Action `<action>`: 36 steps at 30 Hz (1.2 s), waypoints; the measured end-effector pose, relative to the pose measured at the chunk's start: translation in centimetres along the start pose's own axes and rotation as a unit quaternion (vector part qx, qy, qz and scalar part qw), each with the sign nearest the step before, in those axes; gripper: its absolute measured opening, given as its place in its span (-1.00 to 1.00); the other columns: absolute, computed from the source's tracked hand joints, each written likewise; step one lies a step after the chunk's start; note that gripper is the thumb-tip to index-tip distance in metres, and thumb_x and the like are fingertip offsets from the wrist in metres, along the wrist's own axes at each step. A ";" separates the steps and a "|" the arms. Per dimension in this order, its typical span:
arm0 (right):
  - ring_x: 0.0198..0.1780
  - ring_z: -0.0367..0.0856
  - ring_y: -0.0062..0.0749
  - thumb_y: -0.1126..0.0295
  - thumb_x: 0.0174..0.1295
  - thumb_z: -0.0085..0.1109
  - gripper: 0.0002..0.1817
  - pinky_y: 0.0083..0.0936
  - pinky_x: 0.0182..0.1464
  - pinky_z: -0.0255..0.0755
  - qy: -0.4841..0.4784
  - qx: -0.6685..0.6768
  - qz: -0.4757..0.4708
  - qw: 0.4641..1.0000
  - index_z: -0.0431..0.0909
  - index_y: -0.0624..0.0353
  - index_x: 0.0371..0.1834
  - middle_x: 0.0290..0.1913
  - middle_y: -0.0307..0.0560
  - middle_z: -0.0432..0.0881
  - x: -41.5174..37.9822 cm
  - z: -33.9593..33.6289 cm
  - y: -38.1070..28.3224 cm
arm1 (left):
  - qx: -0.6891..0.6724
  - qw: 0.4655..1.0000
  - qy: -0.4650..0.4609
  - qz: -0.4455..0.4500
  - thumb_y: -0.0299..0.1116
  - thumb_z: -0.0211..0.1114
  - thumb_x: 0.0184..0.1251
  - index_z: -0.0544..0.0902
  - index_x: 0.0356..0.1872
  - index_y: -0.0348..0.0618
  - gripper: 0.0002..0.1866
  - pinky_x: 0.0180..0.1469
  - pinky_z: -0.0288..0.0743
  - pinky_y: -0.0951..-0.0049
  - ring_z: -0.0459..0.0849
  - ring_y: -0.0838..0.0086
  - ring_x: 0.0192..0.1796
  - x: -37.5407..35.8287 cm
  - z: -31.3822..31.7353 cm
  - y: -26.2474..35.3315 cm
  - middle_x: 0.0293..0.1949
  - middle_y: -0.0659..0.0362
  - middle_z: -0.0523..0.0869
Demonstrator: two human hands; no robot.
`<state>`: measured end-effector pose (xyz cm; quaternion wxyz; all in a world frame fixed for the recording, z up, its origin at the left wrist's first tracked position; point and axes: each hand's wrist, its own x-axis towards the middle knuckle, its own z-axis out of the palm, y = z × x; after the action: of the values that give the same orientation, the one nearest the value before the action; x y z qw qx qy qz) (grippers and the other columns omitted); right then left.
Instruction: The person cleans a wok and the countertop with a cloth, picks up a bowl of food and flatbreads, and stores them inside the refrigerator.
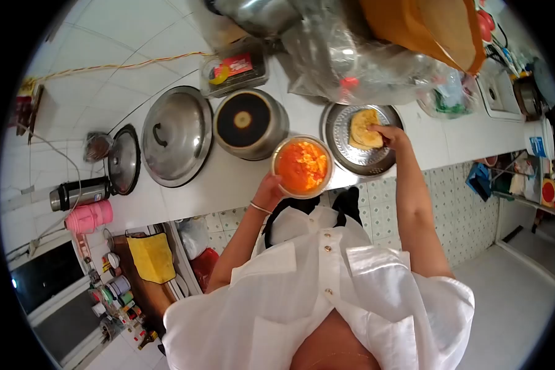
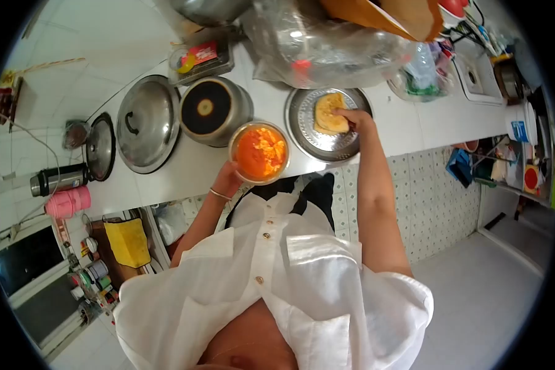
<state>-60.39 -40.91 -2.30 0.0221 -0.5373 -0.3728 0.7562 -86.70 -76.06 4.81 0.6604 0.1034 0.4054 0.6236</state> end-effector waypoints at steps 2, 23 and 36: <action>-0.19 0.69 -0.32 0.36 -0.09 0.48 -0.47 -0.46 -0.09 0.58 -0.043 0.070 0.016 0.996 0.48 0.39 -0.06 -0.17 0.02 0.67 0.4 0.7 0.0 | -0.008 1.000 0.013 0.011 -0.16 0.24 0.17 0.31 0.25 -0.19 -0.36 0.25 0.35 0.26 0.41 0.37 0.26 0.1 0.1 -0.9 0.20 0.11 0.45; -0.17 0.63 -0.20 0.45 -0.14 0.48 -0.31 -0.37 -0.20 0.61 0.049 0.267 -0.128 0.954 0.24 0.35 0.04 -0.11 0.10 0.51 -10.1 0.0 7.9 | -0.060 0.986 0.075 0.134 -0.13 0.21 0.18 0.34 0.23 -0.22 -0.38 0.19 0.43 0.20 0.46 0.23 0.23 -2.5 6.1 -6.4 0.22 0.05 0.45; -0.31 0.63 -0.34 0.28 -0.05 0.45 -0.40 -0.48 -0.34 0.57 0.099 0.038 -0.129 0.986 0.30 0.29 -0.04 -0.22 0.00 0.58 -11.4 -2.4 8.3 | -0.120 0.971 0.117 0.169 -0.08 0.26 0.15 0.26 0.30 -0.16 -0.29 0.24 0.36 0.20 0.40 0.27 0.28 -5.8 5.4 -8.5 0.26 0.11 0.41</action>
<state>-50.52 -50.53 1.57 0.1764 -0.5560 -0.4058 0.7036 -76.22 -81.06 5.25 0.5008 0.0164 0.3788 0.7781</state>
